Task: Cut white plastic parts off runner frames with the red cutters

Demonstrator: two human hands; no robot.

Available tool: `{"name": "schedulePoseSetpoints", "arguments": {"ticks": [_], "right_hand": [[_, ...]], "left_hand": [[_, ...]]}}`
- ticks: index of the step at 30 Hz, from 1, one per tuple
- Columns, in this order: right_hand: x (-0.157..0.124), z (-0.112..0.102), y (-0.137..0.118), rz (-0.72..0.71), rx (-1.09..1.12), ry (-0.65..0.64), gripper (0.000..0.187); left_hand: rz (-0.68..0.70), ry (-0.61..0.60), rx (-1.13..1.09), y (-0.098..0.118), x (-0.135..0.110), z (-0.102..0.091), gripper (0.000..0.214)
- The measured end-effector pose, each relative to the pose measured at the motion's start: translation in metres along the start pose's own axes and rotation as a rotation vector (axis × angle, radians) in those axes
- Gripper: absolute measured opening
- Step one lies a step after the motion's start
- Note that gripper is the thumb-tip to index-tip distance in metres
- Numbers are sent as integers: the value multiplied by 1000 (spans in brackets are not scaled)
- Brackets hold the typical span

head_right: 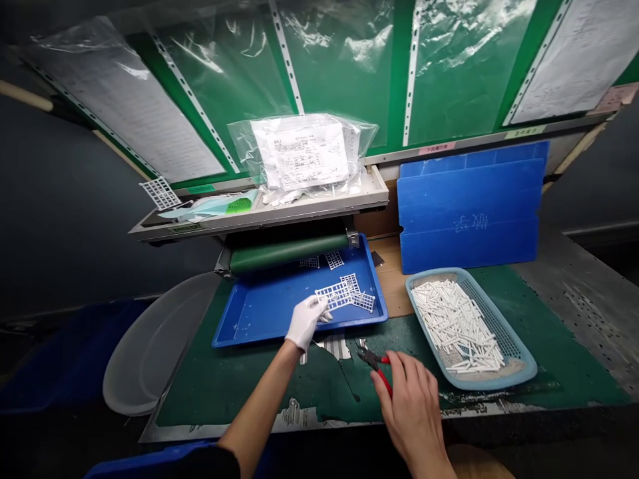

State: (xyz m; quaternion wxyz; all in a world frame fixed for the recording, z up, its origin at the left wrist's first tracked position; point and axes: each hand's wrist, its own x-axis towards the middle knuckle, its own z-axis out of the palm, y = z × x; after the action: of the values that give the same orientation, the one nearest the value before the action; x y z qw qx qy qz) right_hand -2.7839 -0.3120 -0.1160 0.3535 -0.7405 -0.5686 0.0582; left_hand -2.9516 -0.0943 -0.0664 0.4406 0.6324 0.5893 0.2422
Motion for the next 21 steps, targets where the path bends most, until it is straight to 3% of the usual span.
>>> {"name": "schedulePoseSetpoints", "arguments": {"ticks": [4, 7, 16, 21], "right_hand": [[27, -4, -13, -55, -154, 119, 48], [31, -9, -11, -52, -189, 136, 46], [28, -25, 10, -104, -221, 181, 43], [34, -27, 30, -161, -186, 187, 54]], "left_hand": [[100, -75, -287, 30, -78, 21, 30], [80, -92, -313, 48, -103, 32, 25], [102, -281, -119, 58, -102, 38, 29], [119, -388, -78, 63, -90, 43, 36]]}}
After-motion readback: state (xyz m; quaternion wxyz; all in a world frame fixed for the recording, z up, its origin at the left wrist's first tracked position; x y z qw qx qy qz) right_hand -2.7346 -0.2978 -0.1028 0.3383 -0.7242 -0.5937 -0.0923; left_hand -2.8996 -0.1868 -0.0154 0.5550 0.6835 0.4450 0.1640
